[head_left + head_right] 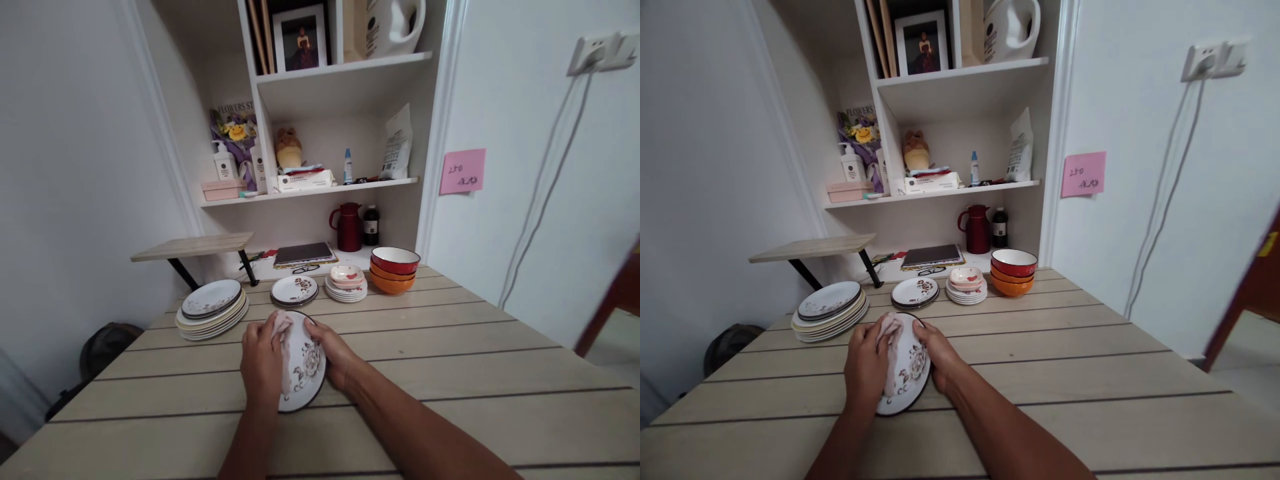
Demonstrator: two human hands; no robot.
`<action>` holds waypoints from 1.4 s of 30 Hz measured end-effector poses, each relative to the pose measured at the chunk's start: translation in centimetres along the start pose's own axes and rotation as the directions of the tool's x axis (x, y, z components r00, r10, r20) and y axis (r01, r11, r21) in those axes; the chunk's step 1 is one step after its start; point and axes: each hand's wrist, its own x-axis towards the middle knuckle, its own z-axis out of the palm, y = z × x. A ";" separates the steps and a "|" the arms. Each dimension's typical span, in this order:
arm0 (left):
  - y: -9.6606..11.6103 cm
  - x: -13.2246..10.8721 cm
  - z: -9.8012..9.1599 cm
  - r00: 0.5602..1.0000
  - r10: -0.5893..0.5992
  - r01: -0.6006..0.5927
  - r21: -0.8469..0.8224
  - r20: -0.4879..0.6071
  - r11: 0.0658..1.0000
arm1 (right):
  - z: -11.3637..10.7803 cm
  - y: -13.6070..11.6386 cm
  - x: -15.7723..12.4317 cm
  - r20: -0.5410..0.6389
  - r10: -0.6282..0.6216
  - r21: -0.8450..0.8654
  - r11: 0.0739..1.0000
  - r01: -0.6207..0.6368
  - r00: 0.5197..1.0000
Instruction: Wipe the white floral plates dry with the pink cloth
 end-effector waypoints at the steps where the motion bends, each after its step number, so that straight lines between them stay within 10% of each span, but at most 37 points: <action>1: -0.1 0.0 -0.2 1.000 -0.026 0.027 0.037 -0.004 0.999 | 0.0 0.1 0.0 -0.012 0.001 -0.003 1.000 -0.001 1.000; 10: 0.5 -0.3 0.2 0.997 0.013 -0.026 0.178 0.070 0.984 | -0.9 -0.6 0.7 -0.236 0.059 0.191 0.981 -0.013 0.970; 22: 2.0 -1.4 1.1 0.925 0.295 -0.268 -0.138 0.239 0.953 | -1.1 -0.8 0.4 -0.146 0.064 0.103 0.993 -0.049 0.987; 32: 0.0 0.1 -0.1 1.000 -0.005 0.008 0.218 -0.015 0.976 | 0.1 -0.2 -0.1 -0.101 0.008 0.040 0.999 -0.004 0.995; 42: 2.2 -1.3 1.0 0.925 0.332 -0.340 0.011 0.183 0.940 | -1.7 -1.9 1.0 -0.162 0.068 0.279 0.960 -0.021 0.984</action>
